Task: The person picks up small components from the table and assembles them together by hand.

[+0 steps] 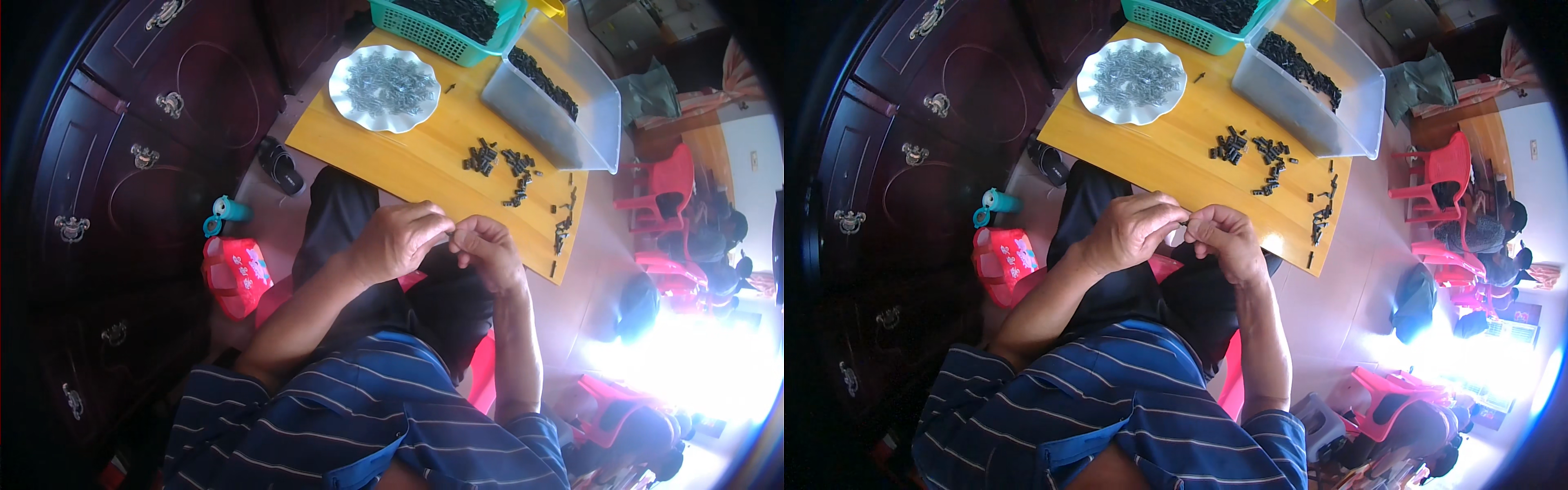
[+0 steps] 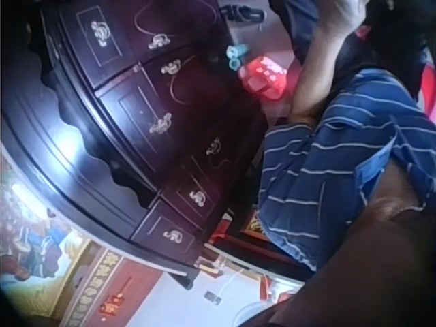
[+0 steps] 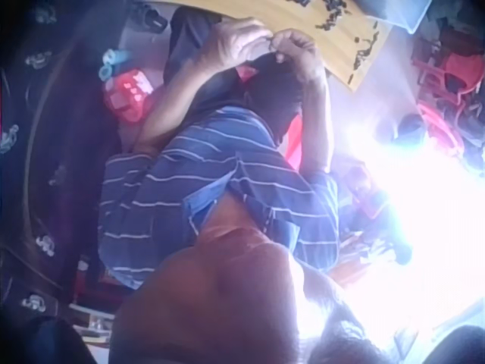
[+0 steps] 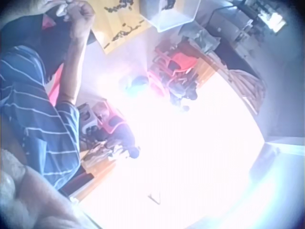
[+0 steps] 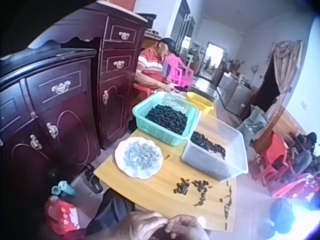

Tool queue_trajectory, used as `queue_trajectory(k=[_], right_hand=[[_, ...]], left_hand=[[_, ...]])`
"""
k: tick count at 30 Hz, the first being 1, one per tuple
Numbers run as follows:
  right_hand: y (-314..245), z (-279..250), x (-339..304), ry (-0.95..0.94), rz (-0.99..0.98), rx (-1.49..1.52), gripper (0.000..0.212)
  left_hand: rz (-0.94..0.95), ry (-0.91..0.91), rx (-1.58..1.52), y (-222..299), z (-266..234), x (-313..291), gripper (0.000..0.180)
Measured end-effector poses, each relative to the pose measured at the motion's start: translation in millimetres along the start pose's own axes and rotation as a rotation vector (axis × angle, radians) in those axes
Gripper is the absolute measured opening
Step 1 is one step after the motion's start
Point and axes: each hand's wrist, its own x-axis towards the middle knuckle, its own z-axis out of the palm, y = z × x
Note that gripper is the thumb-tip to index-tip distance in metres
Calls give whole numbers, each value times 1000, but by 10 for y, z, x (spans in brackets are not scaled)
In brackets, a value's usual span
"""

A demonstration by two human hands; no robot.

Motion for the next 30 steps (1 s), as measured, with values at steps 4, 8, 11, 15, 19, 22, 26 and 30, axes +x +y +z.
queue_trajectory(k=[4, 8, 11, 15, 19, 22, 26, 30], right_hand=[[46, -38, 9, -57, 46, 125, 12], [15, 23, -15, -40, 45, 133, 15], [34, 49, -13, -78, 8, 216, 18], [127, 67, -18, -138, 1, 398, 20], [197, 78, -40, -177, 1, 476, 24], [249, 120, -21, -162, -20, 475, 27], [289, 107, -18, -180, -44, 475, 31], [310, 117, -8, -215, -19, 462, 40]], left_hand=[[25, -10, -7, 9, -13, 17, 25], [-27, 40, -143, -13, -24, 40, 18], [-80, 57, -232, 4, -36, 57, 15], [-132, 36, -291, 25, -57, 56, 17], [-104, 50, -281, 34, -54, 64, 19], [-106, 45, -272, 28, -45, 54, 19], [-82, 56, -256, 55, -53, 75, 18], [-66, 51, -226, 20, -51, 73, 17]])
